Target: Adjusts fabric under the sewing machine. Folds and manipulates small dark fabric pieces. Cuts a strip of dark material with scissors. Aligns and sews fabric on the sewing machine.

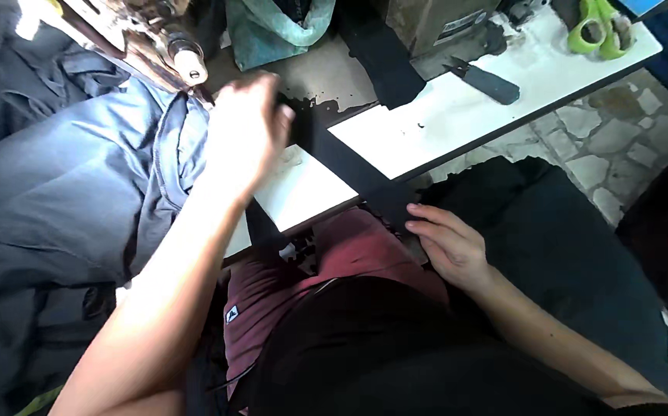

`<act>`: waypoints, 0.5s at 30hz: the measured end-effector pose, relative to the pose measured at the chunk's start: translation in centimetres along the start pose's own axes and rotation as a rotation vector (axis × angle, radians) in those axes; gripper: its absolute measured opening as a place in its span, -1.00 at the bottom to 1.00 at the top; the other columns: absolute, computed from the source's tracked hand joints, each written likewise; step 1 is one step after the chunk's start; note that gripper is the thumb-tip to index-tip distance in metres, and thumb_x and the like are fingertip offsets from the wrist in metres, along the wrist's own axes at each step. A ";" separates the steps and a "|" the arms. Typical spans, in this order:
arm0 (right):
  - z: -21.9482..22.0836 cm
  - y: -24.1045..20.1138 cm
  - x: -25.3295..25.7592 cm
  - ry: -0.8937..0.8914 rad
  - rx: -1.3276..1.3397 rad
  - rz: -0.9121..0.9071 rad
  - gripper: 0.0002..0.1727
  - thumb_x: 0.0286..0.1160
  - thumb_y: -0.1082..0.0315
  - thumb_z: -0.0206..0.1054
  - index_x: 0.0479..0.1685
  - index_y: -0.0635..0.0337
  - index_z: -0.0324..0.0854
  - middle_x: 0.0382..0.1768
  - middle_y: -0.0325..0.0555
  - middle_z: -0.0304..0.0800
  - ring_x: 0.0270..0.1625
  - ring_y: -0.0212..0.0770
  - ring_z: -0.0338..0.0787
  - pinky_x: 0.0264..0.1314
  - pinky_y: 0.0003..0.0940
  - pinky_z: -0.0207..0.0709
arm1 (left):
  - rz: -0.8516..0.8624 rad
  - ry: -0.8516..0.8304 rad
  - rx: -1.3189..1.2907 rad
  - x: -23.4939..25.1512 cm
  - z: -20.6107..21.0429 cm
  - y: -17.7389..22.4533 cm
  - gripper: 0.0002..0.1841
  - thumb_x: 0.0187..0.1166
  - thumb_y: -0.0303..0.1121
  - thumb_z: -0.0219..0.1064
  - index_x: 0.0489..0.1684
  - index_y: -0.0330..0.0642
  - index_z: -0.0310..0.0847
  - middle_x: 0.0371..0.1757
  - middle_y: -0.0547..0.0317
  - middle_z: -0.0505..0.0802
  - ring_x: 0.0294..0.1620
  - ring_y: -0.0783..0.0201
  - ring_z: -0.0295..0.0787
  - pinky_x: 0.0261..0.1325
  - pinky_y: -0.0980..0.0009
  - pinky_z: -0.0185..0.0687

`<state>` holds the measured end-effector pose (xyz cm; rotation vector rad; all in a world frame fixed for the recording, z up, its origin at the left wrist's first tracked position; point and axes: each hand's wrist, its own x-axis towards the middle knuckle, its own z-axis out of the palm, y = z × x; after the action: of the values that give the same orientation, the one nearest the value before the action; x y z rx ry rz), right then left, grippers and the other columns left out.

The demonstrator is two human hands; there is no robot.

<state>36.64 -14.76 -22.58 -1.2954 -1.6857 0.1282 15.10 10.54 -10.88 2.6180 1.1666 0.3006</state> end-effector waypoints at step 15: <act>-2.7 -1.3 7.4 0.116 -0.096 -0.163 -0.84 0.70 0.45 0.22 -0.03 0.02 0.70 0.23 -0.29 0.80 0.57 -0.21 0.59 0.76 -0.09 0.32 | 0.498 0.074 -0.132 -3.3 6.1 3.8 -0.40 0.46 -0.07 0.41 0.41 -0.28 0.66 0.51 -0.20 0.70 0.65 -0.26 0.49 0.63 -0.34 0.26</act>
<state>38.03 -10.67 -15.82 -1.2062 -1.7062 -0.1232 17.36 4.69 -15.69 2.7592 0.4725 0.5513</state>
